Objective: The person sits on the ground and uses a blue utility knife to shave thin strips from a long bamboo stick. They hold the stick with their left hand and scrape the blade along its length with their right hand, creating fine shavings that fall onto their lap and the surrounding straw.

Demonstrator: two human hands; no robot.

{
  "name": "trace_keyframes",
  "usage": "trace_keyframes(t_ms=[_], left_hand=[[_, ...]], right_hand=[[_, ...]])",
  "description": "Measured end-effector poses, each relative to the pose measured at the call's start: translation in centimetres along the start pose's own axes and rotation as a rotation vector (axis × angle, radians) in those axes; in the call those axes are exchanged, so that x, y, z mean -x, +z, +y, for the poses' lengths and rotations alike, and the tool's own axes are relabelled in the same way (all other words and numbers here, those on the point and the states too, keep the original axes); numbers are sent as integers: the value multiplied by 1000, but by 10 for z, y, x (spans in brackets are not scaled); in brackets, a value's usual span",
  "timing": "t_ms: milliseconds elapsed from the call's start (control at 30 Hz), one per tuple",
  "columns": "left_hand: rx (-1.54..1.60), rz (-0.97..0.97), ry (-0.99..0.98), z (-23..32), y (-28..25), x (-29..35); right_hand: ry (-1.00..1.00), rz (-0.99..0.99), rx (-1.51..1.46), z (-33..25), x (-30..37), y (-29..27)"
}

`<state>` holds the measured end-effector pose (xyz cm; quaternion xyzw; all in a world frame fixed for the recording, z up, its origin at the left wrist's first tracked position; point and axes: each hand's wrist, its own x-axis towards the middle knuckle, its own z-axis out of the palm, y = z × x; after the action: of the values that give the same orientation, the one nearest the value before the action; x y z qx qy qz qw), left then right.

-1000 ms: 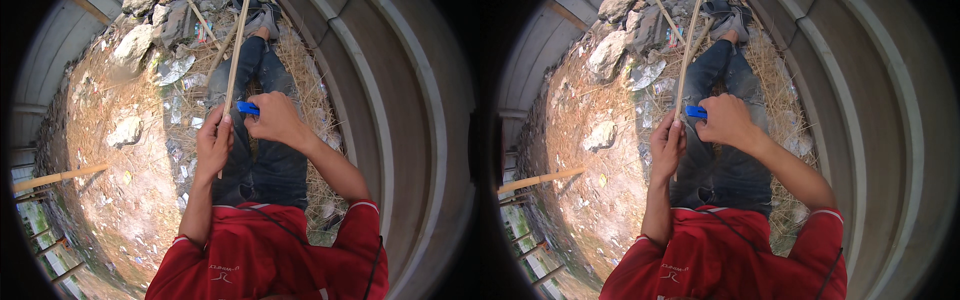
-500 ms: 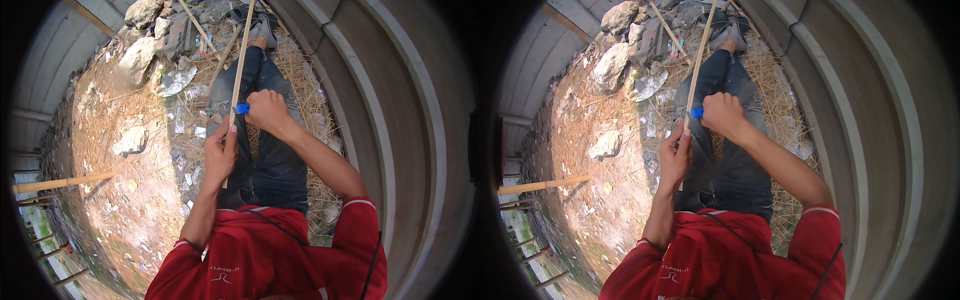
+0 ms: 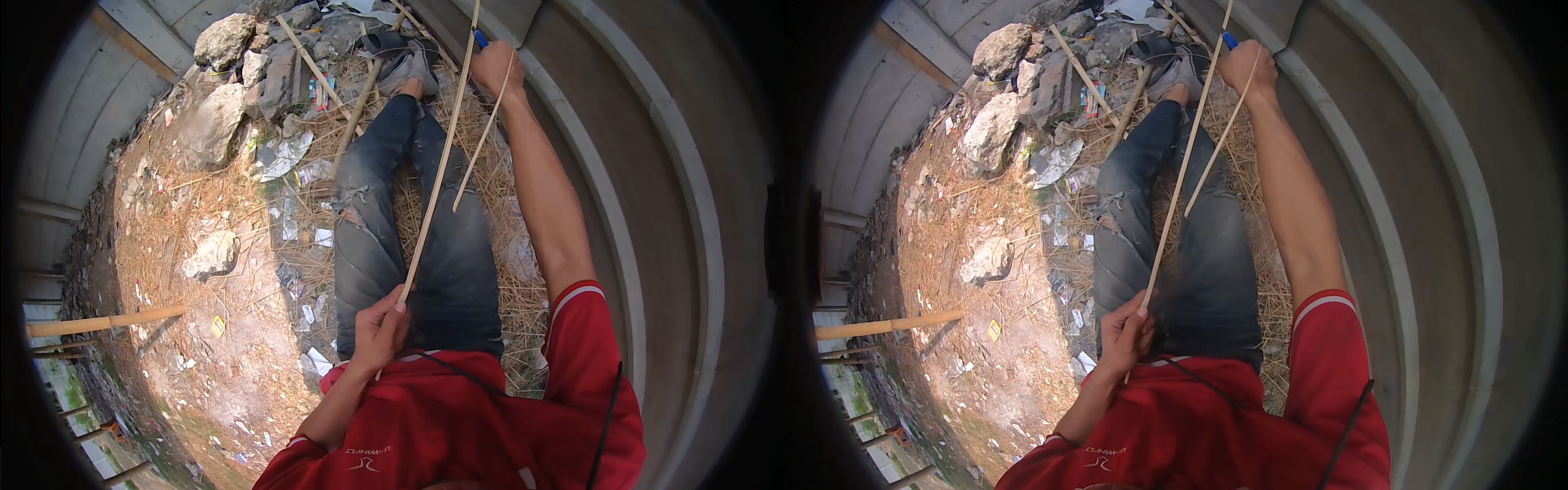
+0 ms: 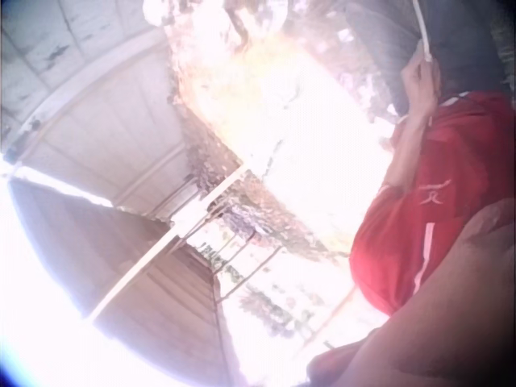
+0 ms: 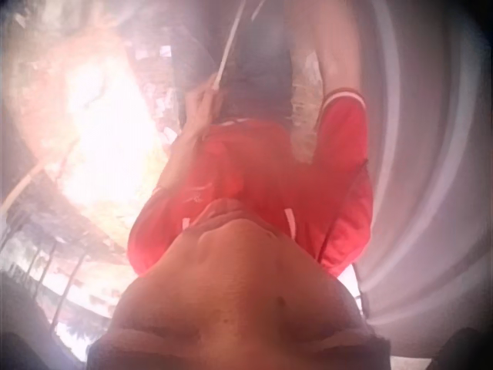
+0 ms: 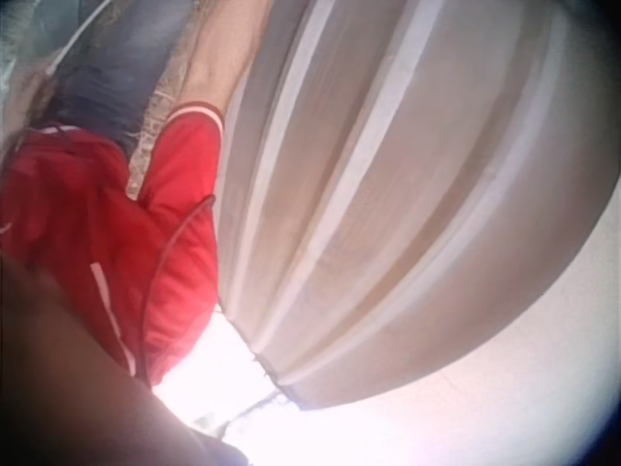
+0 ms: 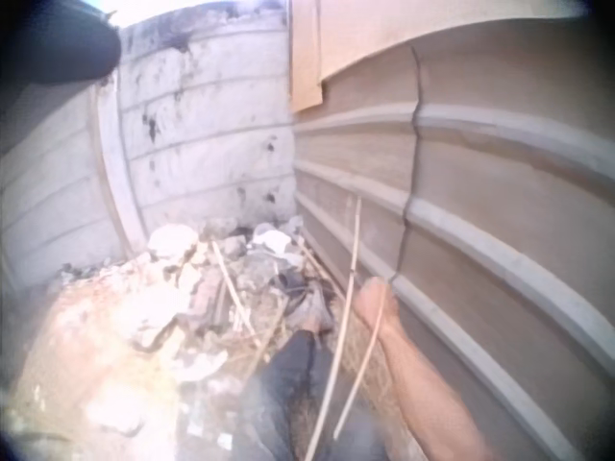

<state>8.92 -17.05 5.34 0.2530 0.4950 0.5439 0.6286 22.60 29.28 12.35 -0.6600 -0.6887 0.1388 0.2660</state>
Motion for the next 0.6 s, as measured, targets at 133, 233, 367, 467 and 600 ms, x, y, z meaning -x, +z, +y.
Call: trace_keyframes(t_ms=[133, 233, 367, 467, 600], left_hand=[[22, -78, 2, -9, -44, 16], [90, -60, -38, 7, -36, 2], [121, -6, -4, 31, -21, -39], [120, 27, 32, 46, -6, -58], [103, 26, 48, 54, 4, -77]], right_hand=[[-28, 122, 89, 23, -32, -36], [-129, 65, 153, 20, -14, -42], [-256, -221, 95, -14, 78, -36], [-369, -392, 25, -28, 155, -36], [-565, -484, -42, -14, 219, -7]])
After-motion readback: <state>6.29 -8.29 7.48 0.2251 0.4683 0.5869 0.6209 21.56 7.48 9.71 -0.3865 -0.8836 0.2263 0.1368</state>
